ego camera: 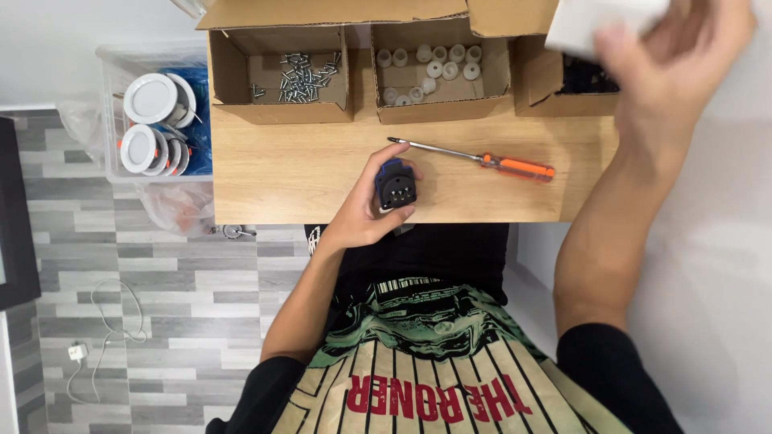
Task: The person assembles a wall socket by inserting a black module into a white backbox, attaching a blue cover plate, and securing it with screws using a screwdriver. The person handles screws and washers from nearby boxes and tightens the screws to complete the assembly.
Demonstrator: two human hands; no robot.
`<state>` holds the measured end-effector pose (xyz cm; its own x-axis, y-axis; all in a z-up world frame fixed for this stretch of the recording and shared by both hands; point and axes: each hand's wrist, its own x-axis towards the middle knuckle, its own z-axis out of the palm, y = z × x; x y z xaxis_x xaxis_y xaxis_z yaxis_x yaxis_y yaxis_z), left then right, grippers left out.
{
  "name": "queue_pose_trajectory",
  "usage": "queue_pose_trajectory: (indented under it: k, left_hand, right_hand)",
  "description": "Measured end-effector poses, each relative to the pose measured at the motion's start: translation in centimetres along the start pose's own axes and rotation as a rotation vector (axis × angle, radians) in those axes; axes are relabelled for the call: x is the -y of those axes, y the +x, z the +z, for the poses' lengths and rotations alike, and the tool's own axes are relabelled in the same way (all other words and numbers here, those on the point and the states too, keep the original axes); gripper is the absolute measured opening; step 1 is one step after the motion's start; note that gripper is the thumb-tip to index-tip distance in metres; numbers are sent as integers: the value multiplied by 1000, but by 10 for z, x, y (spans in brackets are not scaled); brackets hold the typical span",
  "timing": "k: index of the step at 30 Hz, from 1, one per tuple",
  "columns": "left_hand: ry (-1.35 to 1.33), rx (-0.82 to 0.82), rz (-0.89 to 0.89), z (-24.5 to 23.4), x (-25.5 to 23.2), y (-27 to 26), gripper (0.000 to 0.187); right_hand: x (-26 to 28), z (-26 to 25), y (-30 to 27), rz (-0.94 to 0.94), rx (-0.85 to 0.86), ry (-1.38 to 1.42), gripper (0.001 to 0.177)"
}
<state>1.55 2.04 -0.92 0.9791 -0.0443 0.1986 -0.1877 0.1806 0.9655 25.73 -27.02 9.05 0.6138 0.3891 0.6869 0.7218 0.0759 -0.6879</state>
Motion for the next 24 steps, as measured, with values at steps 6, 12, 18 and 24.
queue_pose_trajectory:
  k: [6,12,18,24]
  left_hand:
    - [-71,99,-26,1,-14,7,60]
    - [-150,85,-54,2,-9,18,54]
    - [-268,41,-17,2,9,23,66]
    - [-270,22,-32,4,10,26,69]
  right_hand:
    - [46,30,-58,231,-62,257,88]
    - [36,64,-114,330,52,495,85]
    - [23,102,-147,425,1,566,96]
    - [17,112,-159,502,97,704,108]
